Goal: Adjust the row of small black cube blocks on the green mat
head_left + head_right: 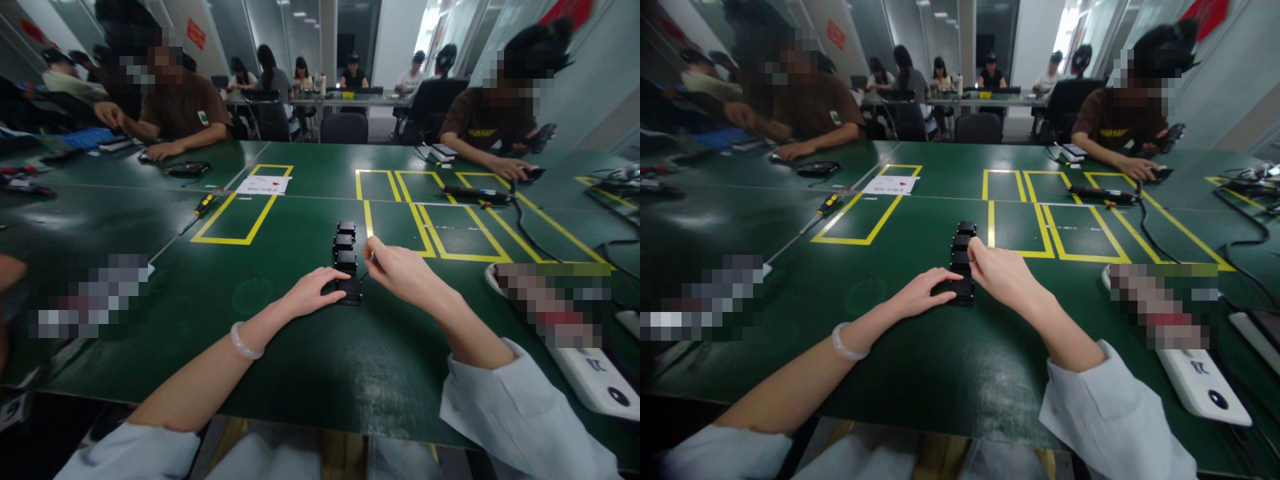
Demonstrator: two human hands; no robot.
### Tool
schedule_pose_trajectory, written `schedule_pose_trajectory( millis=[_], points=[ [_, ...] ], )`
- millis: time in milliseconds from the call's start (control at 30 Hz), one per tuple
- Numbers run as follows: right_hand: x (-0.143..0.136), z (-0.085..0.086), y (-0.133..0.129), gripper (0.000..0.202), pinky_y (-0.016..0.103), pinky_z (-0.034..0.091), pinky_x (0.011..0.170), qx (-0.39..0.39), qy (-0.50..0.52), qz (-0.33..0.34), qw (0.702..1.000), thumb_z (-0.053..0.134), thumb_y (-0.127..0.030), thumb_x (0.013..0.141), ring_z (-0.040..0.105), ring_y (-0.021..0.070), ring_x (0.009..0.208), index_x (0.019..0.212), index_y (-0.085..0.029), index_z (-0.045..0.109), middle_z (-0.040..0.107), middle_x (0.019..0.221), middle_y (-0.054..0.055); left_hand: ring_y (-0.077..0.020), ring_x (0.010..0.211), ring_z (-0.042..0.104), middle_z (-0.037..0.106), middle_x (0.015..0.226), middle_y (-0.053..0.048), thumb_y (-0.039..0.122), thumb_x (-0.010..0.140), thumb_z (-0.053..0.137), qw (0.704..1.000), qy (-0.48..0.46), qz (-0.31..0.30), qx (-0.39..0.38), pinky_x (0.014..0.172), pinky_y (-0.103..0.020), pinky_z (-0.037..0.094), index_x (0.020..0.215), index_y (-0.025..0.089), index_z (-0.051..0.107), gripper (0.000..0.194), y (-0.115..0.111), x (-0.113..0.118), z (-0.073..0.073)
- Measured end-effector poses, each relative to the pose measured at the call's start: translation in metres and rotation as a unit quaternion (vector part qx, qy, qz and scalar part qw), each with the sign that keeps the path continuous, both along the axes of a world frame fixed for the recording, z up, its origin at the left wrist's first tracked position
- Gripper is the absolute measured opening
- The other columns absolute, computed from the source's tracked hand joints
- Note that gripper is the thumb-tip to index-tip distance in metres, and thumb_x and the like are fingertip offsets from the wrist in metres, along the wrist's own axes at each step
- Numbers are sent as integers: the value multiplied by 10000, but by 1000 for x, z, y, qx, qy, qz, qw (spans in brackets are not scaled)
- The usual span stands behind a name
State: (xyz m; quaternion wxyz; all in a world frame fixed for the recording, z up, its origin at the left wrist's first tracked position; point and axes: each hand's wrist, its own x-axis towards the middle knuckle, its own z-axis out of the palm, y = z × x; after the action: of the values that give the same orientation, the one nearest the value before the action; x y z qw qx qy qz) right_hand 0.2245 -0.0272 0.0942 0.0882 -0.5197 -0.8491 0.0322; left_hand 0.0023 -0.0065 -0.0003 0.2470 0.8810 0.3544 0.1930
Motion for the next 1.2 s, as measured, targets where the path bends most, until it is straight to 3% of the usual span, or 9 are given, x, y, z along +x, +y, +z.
schedule_pose_trajectory(
  millis=[233,467,667,967,1200],
  points=[
    [-2,-1,1,224,255,247,538,5,-20,-22,1000,339,-366,952,584,179,649,1012,-202,478,653,757,40,-208,1033,559,603,1134,-30,390,922,522,1000,5,5,0,883,-325,424,1249,266,524,350,-1,1,1],
    [-1,-1,-1,156,246,251,539,11,2,-3,1000,363,-274,927,580,156,645,1019,-200,466,660,798,29,-207,1039,553,600,1129,-29,380,918,532,1000,-1,2,6,884,-325,420,1251,268,521,352,1,0,-3],
    [-2,-3,1,245,254,225,523,16,-31,-23,999,331,-390,958,595,182,644,1002,-203,482,662,751,38,-214,1037,553,598,1128,-38,385,922,522,1000,4,3,0,889,-333,420,1252,262,519,352,0,1,0],
    [-1,0,-1,152,248,258,544,12,-3,9,1000,366,-258,917,577,150,646,1011,-201,470,666,819,38,-222,1051,551,599,1144,-38,400,917,518,1000,5,5,-1,898,-338,420,1256,268,523,364,0,1,-1],
    [-2,-2,1,199,250,236,533,16,-26,-8,999,345,-349,952,586,172,636,989,-208,481,656,742,33,-221,1044,554,604,1139,-42,391,920,516,1000,6,5,-2,887,-336,425,1253,259,524,359,-1,1,1]
  ],
)
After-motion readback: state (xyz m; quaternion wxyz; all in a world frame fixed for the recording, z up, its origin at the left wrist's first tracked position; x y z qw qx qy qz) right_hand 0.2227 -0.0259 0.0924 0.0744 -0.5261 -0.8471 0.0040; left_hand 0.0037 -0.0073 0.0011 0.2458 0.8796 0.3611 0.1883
